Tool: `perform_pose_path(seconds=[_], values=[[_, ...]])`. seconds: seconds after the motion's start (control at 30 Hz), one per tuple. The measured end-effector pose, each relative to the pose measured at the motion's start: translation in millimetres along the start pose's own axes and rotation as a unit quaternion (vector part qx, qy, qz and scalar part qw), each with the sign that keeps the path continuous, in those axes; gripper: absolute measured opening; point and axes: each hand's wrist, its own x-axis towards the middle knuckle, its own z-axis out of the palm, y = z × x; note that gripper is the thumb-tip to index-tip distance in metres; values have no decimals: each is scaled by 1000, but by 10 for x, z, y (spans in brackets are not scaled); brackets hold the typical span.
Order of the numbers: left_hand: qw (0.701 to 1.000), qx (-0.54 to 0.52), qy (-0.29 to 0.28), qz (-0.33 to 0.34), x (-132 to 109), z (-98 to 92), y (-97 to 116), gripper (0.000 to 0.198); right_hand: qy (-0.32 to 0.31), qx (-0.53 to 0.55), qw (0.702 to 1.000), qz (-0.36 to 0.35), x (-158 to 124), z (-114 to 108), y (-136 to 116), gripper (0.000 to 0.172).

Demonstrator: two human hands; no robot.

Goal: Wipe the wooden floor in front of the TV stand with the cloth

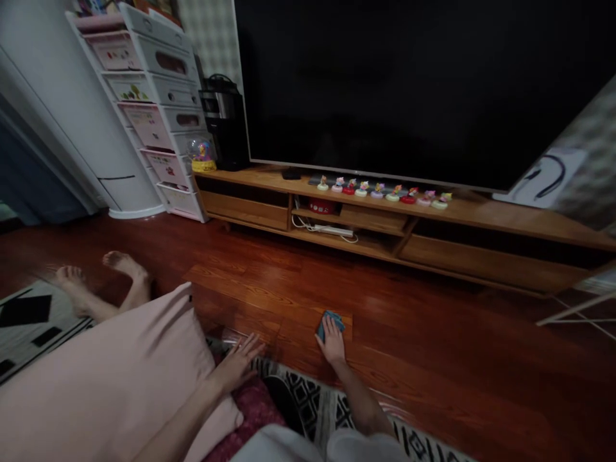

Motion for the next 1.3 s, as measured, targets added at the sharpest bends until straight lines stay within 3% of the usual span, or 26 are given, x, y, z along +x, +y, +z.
perform_pose_path(seconds=[0.07,0.17,0.37,0.47,0.53,0.6,0.77,0.87,0.93,1.07,1.17,1.23,1.3], values=[[1000,10,3,7,-6,7,22,73,3,-9,999,37,59,-61,-25,67],[1000,20,4,16,-4,18,41,68,-13,-6,999,34,-13,-61,-148,77],[1000,27,-10,-9,-73,-15,71,64,-76,36,994,-73,-874,149,-221,91],[999,34,-10,-1,-103,-12,85,64,-76,62,989,-108,-1172,191,-192,85],[999,41,-11,10,-111,-1,108,62,-61,61,993,-86,-1100,181,-216,72],[999,46,-16,18,-111,7,146,60,-41,54,997,-42,-825,157,-281,62],[998,48,-27,21,-103,9,208,60,-7,50,998,34,17,144,-498,65],[999,18,-30,6,-97,15,146,62,-14,53,998,19,85,171,-554,65],[999,-13,-30,-3,-89,31,71,63,-34,53,998,-18,-135,176,-524,63],[998,-50,-43,-24,-64,86,-54,65,-84,56,986,-134,-964,134,-325,61],[998,-43,-37,-20,-51,120,-81,65,-96,54,985,-136,-1465,85,-189,61],[999,-29,-30,-12,-45,128,-77,64,-97,47,987,-115,-1536,67,-165,66],[999,-18,-28,-5,-39,127,-69,64,-87,34,992,-89,-1363,66,-199,71]])
